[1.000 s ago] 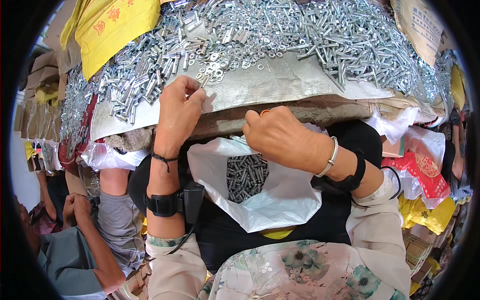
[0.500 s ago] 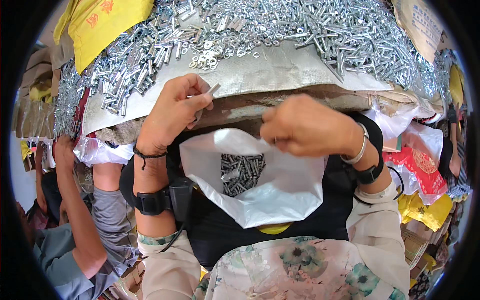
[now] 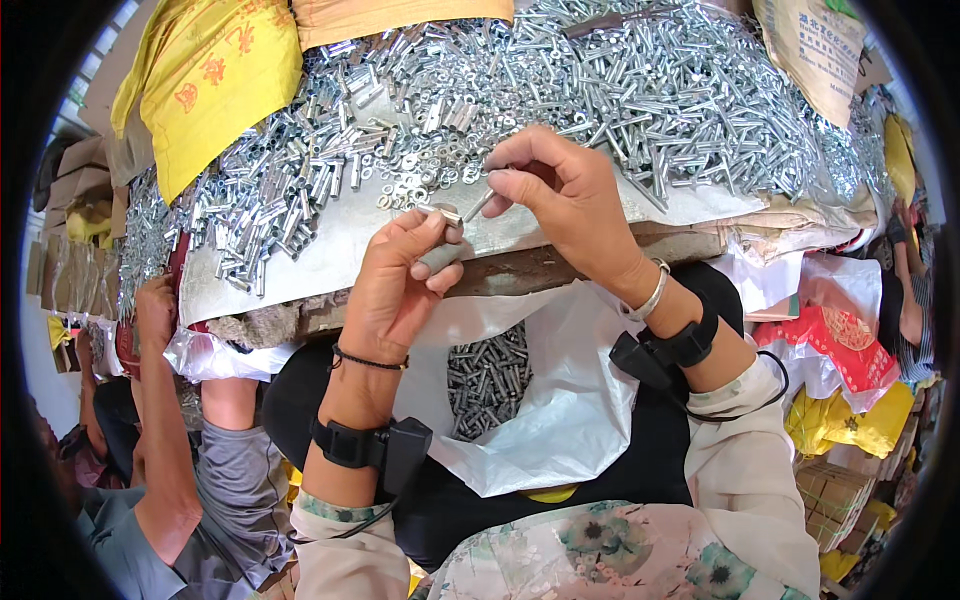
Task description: Assembling metal bolts by adding washers and nuts.
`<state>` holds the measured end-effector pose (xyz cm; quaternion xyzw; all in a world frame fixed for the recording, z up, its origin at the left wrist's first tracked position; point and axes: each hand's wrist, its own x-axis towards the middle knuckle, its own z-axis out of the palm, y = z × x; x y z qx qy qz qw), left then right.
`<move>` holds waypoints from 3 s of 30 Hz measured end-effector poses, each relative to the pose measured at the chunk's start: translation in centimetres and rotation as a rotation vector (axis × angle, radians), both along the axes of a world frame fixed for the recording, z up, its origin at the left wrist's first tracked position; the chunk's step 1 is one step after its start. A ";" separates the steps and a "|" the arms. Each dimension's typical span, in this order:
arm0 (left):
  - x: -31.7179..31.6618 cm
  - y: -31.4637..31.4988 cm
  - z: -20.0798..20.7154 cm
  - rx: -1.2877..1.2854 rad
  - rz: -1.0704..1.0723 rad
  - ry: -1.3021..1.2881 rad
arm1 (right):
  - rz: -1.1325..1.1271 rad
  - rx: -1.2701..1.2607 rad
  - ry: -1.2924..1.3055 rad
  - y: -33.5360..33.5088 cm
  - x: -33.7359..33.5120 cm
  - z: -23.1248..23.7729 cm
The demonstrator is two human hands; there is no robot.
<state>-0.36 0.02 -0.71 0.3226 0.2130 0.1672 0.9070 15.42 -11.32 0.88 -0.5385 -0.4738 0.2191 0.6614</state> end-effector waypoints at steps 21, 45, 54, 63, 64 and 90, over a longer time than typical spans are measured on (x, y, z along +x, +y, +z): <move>0.9 -1.3 -0.9 -0.273 0.055 -0.098 | -0.182 -0.013 -0.742 0.7 -0.2 -2.5; -0.1 -0.2 -0.9 -0.322 0.182 -0.070 | -0.226 0.014 -0.660 0.4 -1.3 -1.0; -1.0 0.7 -0.7 -0.290 0.140 -0.065 | 0.047 -0.026 -0.666 3.1 -1.4 -1.6; -1.2 0.3 -0.3 0.207 0.129 0.177 | -0.262 -0.237 -1.180 5.4 -0.2 -3.5; -1.2 0.3 -0.3 0.205 0.129 0.178 | -0.288 -0.224 -1.124 5.2 0.0 -3.5; 1.3 -1.5 -0.3 0.559 0.079 0.321 | -0.318 -0.089 -1.166 1.2 0.9 -2.9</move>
